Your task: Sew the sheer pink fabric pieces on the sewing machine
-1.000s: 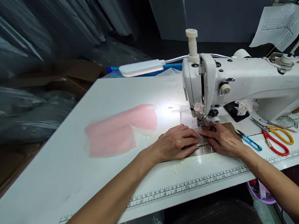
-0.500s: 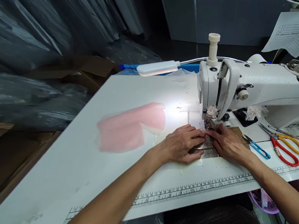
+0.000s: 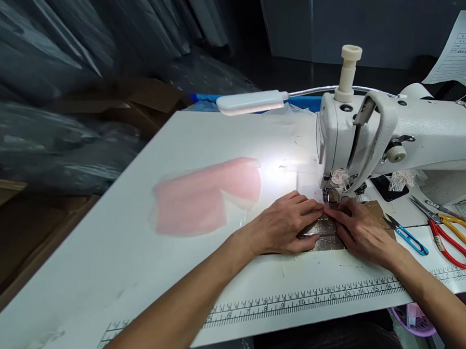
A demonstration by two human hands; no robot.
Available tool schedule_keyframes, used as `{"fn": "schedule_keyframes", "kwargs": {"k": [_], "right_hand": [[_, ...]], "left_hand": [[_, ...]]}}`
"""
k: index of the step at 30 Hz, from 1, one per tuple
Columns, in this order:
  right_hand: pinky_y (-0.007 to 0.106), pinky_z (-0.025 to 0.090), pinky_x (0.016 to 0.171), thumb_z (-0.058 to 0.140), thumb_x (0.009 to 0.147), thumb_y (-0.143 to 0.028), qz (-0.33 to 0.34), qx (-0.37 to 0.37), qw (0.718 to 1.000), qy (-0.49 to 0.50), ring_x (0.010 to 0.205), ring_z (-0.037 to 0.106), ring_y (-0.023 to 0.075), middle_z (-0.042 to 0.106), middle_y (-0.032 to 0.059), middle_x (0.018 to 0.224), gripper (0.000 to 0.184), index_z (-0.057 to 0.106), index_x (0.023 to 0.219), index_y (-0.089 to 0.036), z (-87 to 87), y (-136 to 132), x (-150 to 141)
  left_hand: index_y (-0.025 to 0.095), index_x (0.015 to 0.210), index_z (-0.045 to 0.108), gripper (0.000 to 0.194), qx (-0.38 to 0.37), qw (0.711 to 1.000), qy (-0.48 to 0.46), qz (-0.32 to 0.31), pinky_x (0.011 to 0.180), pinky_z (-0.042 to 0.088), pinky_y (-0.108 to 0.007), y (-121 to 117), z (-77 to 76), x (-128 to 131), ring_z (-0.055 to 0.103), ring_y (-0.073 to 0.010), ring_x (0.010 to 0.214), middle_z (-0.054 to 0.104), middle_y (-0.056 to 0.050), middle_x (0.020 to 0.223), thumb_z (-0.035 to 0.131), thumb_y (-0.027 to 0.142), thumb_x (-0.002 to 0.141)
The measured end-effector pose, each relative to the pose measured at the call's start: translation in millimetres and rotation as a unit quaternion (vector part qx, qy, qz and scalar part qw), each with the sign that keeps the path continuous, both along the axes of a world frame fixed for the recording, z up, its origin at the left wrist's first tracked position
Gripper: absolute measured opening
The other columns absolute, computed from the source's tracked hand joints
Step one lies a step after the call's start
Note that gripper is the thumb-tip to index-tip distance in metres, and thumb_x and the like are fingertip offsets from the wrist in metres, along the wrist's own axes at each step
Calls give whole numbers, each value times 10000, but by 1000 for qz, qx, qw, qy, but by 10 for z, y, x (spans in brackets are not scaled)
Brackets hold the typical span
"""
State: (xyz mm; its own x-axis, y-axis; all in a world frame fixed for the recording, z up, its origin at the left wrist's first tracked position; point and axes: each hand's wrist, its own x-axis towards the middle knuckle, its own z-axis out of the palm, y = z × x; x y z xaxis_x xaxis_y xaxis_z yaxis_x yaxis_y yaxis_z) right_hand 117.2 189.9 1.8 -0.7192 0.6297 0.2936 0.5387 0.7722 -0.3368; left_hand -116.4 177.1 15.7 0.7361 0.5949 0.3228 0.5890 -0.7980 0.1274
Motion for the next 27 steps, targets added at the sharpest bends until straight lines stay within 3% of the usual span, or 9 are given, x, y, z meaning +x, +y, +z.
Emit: {"fn": "schedule_keyframes", "kwargs": {"k": [18, 23, 27], "right_hand": [[438, 556, 868, 382, 967, -173, -18, -43, 998, -46, 953, 596, 233, 571, 161, 1120, 406, 572, 1325, -167, 133, 4, -72], [376, 551, 874, 415, 971, -246, -9, -119, 993, -12, 960, 634, 215, 611, 149, 1163, 389, 596, 1306, -165, 198, 80, 42], [314, 538, 768, 445, 968, -332, -28, -203, 979, -9, 827, 635, 190, 677, 91, 948, 317, 684, 1099, -170, 329, 165, 155]], "left_hand": [[137, 1206, 620, 413, -18, 999, 19, 43, 847, 446, -431, 66, 4, -4, 628, -262, 944, 654, -131, 1197, 554, 373, 874], [138, 1212, 612, 433, -12, 997, 47, 60, 846, 425, -413, 78, 25, 11, 613, -251, 916, 657, -119, 1136, 547, 406, 878], [133, 1205, 612, 456, -5, 995, 64, 71, 839, 415, -408, 94, 34, 13, 604, -254, 909, 659, -114, 1088, 538, 454, 890]]}}
